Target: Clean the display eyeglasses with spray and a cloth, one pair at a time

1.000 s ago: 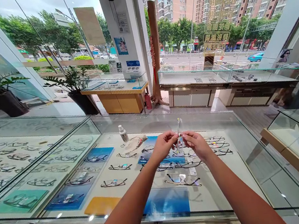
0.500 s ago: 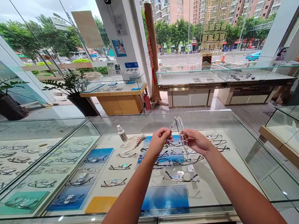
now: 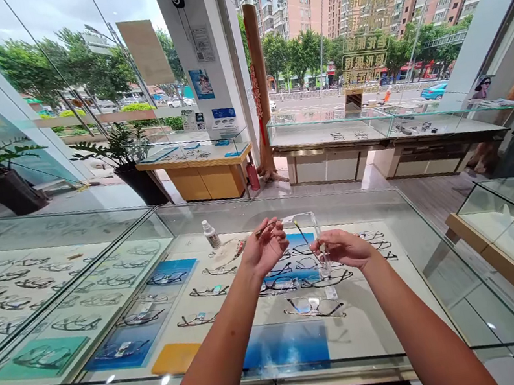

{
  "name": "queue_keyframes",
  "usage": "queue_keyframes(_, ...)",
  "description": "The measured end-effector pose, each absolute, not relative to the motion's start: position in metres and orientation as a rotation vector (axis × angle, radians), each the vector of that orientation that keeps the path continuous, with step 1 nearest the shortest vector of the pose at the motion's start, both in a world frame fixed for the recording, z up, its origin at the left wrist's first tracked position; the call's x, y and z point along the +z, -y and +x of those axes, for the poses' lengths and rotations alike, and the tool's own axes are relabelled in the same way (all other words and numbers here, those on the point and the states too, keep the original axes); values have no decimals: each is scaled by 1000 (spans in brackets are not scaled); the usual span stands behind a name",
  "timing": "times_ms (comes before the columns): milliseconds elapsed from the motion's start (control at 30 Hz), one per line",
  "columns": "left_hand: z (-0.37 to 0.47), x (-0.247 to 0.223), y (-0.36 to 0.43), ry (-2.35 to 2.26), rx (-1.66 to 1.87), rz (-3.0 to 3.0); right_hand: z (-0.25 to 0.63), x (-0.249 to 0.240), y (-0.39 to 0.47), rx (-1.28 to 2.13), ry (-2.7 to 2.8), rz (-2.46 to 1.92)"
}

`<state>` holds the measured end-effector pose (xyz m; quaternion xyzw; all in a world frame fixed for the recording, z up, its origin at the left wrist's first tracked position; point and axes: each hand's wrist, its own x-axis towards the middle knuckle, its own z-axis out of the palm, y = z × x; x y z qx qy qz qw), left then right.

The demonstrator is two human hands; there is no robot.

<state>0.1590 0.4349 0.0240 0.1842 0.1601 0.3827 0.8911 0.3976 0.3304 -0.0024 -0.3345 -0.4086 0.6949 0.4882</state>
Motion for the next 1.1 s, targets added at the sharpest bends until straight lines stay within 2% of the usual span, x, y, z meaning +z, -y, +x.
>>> queue_keyframes(433,174,16,-417,-435,671,856,392,8,-325,1638,901,-638)
queue_keyframes(800,165,14,-433,-627,749,1248,392,6,-332,1345,553,-453)
queue_keyframes(900,151,17,-444,-818,1039,1455,392,9,-328,1341,525,-445)
queue_keyframes(1033,117,16,-472,-1436,1832,1482,395,12,-323,1330,514,-443)
queue_keyframes(1100,100,13,-490,-1746,1969,1399,397,12,-322,1324,524,-456)
